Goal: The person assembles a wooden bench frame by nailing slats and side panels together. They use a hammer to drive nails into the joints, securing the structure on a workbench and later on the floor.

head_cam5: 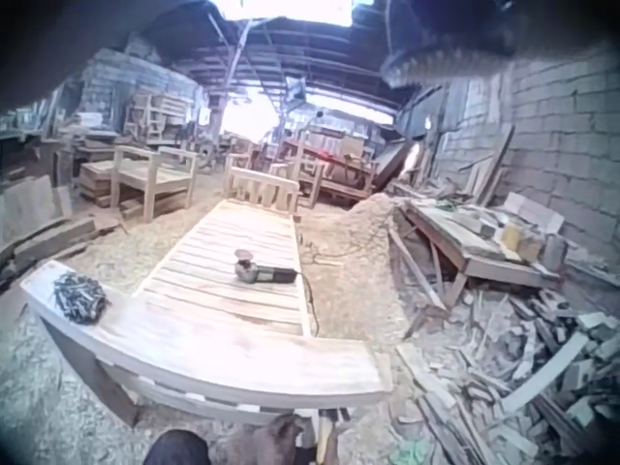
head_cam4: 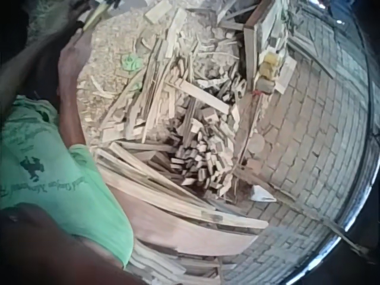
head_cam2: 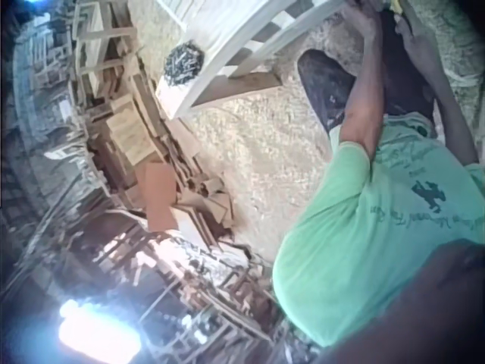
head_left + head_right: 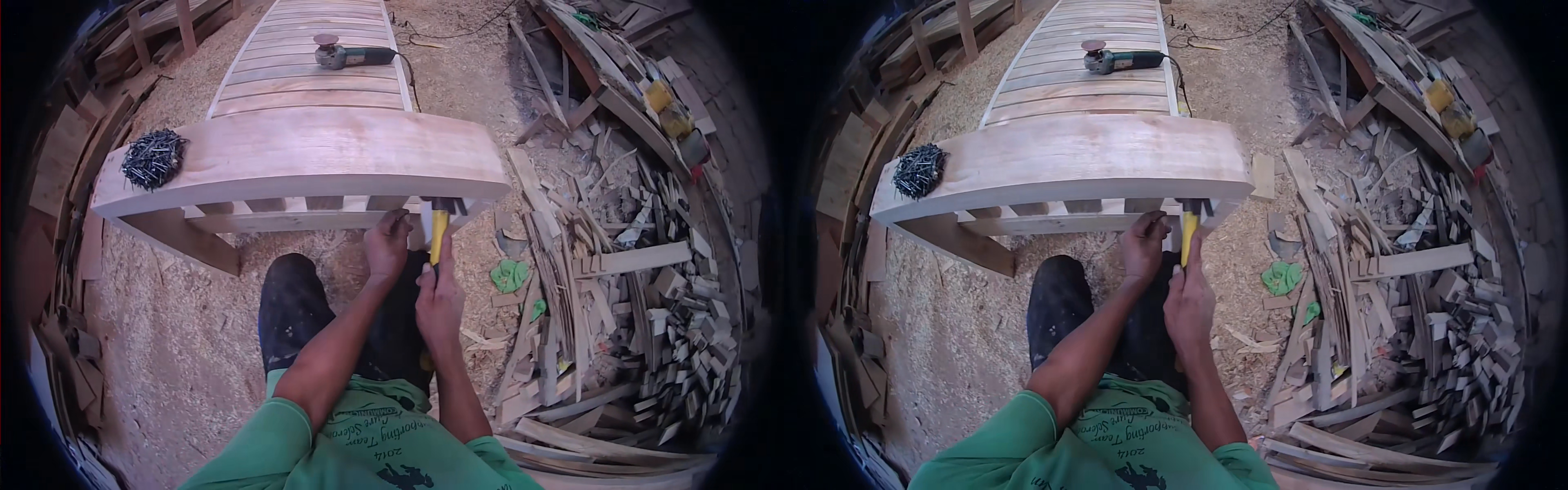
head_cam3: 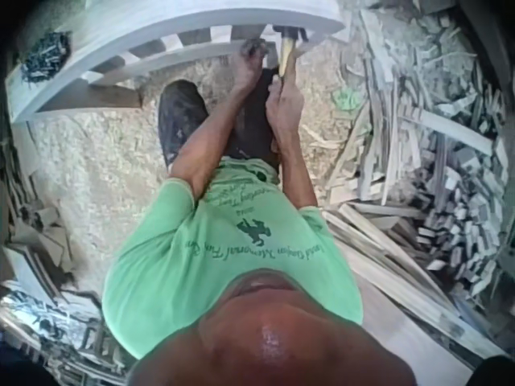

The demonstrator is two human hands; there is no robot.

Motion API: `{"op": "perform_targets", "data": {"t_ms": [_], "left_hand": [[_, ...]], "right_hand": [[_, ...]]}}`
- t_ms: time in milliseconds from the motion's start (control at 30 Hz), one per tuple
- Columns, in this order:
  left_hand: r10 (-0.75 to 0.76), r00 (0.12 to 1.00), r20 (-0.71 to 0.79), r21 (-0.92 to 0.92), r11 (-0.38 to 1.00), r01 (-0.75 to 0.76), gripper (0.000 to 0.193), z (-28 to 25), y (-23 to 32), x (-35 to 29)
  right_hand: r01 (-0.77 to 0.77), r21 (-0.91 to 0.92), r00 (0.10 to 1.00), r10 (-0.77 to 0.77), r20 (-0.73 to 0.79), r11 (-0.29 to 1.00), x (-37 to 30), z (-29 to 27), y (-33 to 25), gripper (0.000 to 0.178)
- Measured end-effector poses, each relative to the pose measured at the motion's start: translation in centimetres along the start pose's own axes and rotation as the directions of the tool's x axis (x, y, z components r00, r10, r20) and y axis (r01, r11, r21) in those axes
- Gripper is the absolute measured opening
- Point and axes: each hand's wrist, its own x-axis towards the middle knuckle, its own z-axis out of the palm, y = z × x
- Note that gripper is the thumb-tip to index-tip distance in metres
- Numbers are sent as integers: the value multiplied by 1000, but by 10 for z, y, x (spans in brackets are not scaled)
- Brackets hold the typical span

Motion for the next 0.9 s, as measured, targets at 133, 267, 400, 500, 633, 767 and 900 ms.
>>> {"op": "perform_targets", "data": {"t_ms": [133, 267, 400, 500, 633, 767, 900], "left_hand": [[61, 994, -89, 93, 994, -52, 26, 28, -4, -1], [102, 985, -137, 100, 991, -89, 26, 39, -16, 4], [144, 978, -150, 102, 986, -130, 25, 43, -17, 5], [134, 980, -149, 84, 989, -123, 25, 40, -12, 3], [101, 985, -141, 56, 994, -94, 24, 41, -15, 4], [131, 979, -157, 37, 991, -127, 24, 41, -18, 6], [133, 975, -177, 87, 989, -119, 25, 42, -8, 1]], "right_hand": [[166, -67, 981, -171, -89, 984, 2, 8, 21, 72], [224, -101, 964, -236, -122, 969, 8, 11, 30, 71], [276, -67, 949, -283, -140, 959, 12, 14, 39, 70], [190, 5, 981, -190, -37, 982, 10, 8, 29, 69], [229, 0, 971, -228, -77, 974, 11, 9, 29, 69], [189, -51, 982, -190, -12, 981, 14, 7, 33, 67], [71, -72, 994, -65, 86, 995, 18, 4, 31, 66]]}}
